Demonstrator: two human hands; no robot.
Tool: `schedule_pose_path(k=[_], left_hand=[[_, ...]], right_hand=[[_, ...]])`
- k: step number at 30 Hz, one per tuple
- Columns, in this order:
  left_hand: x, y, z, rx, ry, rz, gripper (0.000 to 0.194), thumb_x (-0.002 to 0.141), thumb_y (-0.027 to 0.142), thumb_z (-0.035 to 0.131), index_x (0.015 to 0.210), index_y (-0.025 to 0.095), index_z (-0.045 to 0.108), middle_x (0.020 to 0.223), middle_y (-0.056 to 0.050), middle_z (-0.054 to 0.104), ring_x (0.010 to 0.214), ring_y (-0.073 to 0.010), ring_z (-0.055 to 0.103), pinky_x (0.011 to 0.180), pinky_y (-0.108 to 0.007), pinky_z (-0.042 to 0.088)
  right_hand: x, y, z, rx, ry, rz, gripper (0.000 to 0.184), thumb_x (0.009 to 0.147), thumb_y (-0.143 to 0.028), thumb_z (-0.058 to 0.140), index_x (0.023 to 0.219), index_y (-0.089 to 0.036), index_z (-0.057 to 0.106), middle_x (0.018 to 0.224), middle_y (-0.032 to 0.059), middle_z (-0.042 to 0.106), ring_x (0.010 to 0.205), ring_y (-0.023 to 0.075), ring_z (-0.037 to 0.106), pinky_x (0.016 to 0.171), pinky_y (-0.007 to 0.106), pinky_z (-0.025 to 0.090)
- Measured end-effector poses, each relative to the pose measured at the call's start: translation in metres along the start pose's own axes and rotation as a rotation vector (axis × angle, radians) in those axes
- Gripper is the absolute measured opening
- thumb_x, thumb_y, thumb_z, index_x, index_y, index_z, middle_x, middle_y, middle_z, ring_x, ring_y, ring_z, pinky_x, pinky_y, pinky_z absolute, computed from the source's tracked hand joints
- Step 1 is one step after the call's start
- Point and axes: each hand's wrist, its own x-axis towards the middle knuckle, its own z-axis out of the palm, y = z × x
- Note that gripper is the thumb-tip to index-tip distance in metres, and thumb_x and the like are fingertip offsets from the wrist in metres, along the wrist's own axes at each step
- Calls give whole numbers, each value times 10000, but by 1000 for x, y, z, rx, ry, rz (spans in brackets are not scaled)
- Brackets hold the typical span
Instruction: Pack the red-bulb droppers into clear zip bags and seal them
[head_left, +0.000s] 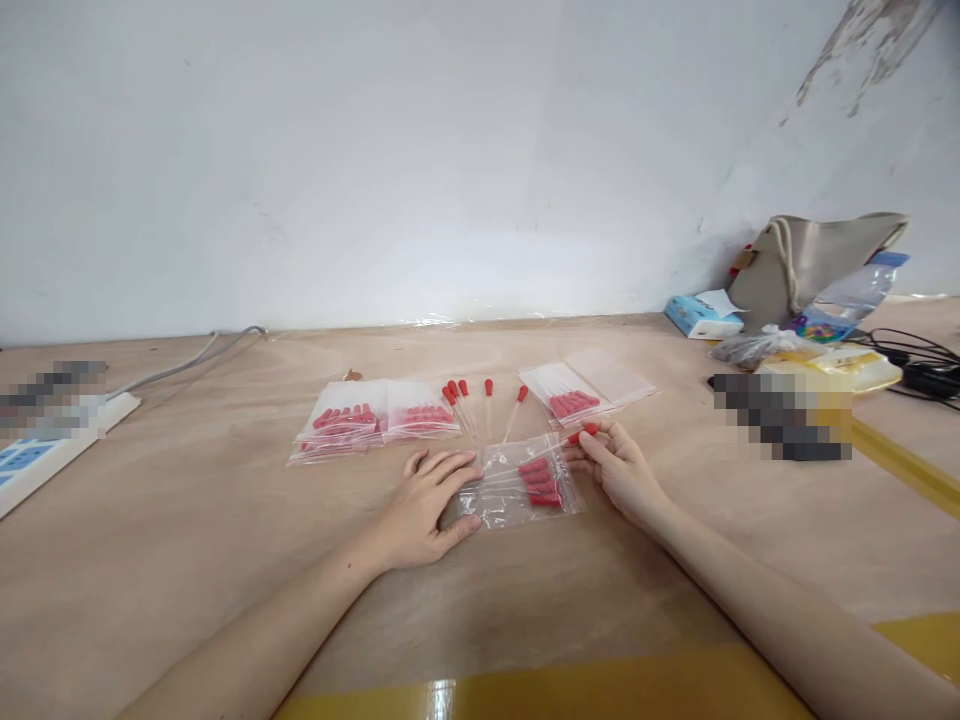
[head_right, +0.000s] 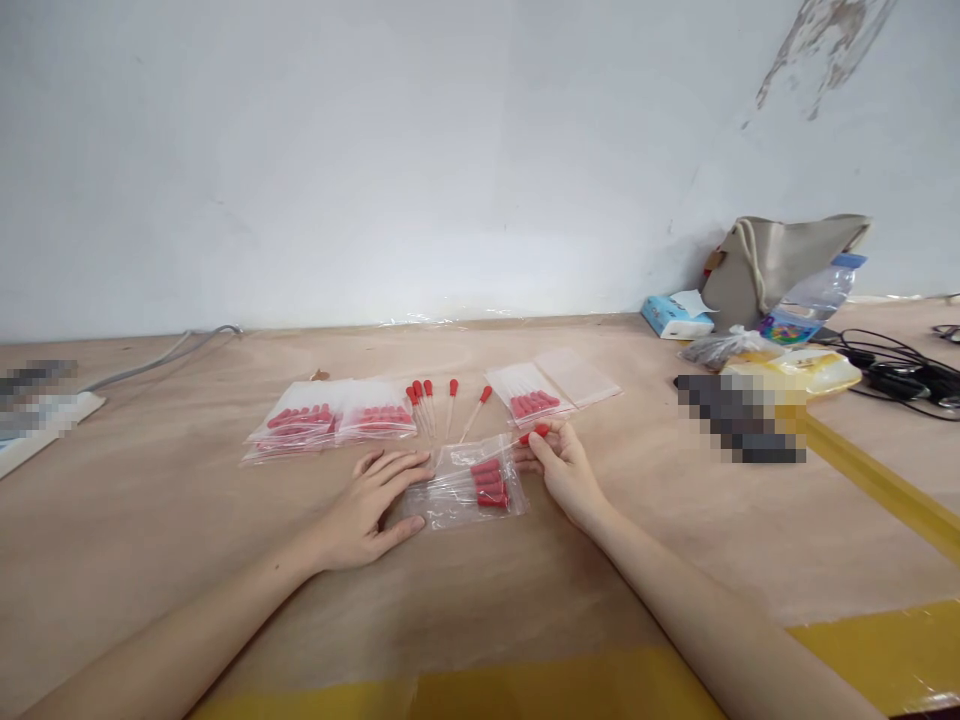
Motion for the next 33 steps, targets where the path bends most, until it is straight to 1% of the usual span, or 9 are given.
schedule_pose_path(k=[4, 6, 13, 16, 19, 24, 27, 30, 33], left_hand=[[0, 0, 0, 6, 2, -4, 454, 825, 413, 491, 1246, 261, 411, 1354, -57, 377, 1223, -268, 321, 1009, -496, 171], [0, 0, 0, 5, 2, -2, 459, 827, 413, 490, 1251, 261, 403, 1350, -55, 382, 1222, -264, 322, 1008, -490, 172], [1, -1, 1, -10, 21, 12, 514, 827, 393, 487, 1299, 253, 340, 1331, -68, 405, 1206, -269, 336, 999, -479, 185], [1, -1, 1, -10, 21, 14, 510, 827, 386, 486, 1298, 254, 340, 1328, -69, 407, 1205, -269, 334, 999, -482, 179], [2, -1, 2, -15, 23, 15, 515, 828, 388, 484, 1302, 255, 333, 1321, -70, 413, 1202, -266, 337, 999, -481, 179], [2, 0, 1, -17, 26, 16, 529, 827, 392, 484, 1310, 249, 323, 1324, -74, 408, 1206, -266, 330, 1002, -483, 176], [2, 0, 1, -18, 26, 18, 525, 830, 389, 477, 1313, 249, 324, 1327, -77, 405, 1206, -269, 331, 1000, -489, 181], [2, 0, 2, -14, 26, 17, 526, 829, 389, 480, 1314, 249, 332, 1331, -76, 401, 1207, -272, 333, 999, -491, 188], [2, -1, 2, 4, 21, 15, 509, 831, 406, 483, 1305, 269, 356, 1345, -63, 386, 1214, -274, 327, 999, -500, 183]], right_hand=[[-3, -7, -10, -202, -220, 135, 304, 672, -372, 669, 823, -174, 495, 593, -40, 566, 486, 64, 518, 424, 172, 383], [0, -8, -12, -284, -285, 161, 313, 649, -369, 686, 824, -167, 523, 542, -51, 545, 454, 56, 478, 392, 163, 334], [9, -5, -3, -415, -297, 123, 426, 665, -397, 635, 1016, -162, 580, 663, -14, 625, 353, 16, 330, 338, 179, 221], [8, -7, 0, -439, -297, 121, 451, 690, -397, 592, 1068, -155, 557, 597, -35, 597, 325, 16, 302, 329, 182, 212], [8, -7, 1, -440, -314, 119, 421, 715, -390, 559, 1066, -158, 535, 507, -69, 536, 305, 25, 307, 320, 177, 222], [9, -7, 8, -405, -231, 113, 291, 708, -395, 572, 891, -188, 481, 701, -26, 629, 307, 13, 345, 298, 164, 253], [10, -6, 11, -444, -204, 146, 278, 694, -420, 590, 815, -187, 499, 689, -11, 641, 322, 34, 399, 299, 170, 294], [11, -2, 12, -467, -191, 100, 282, 678, -430, 612, 808, -184, 564, 716, 26, 662, 484, 112, 566, 410, 219, 436], [12, 4, 13, -515, -136, 42, 260, 659, -419, 636, 774, -188, 604, 725, 41, 671, 631, 171, 624, 542, 274, 502]])
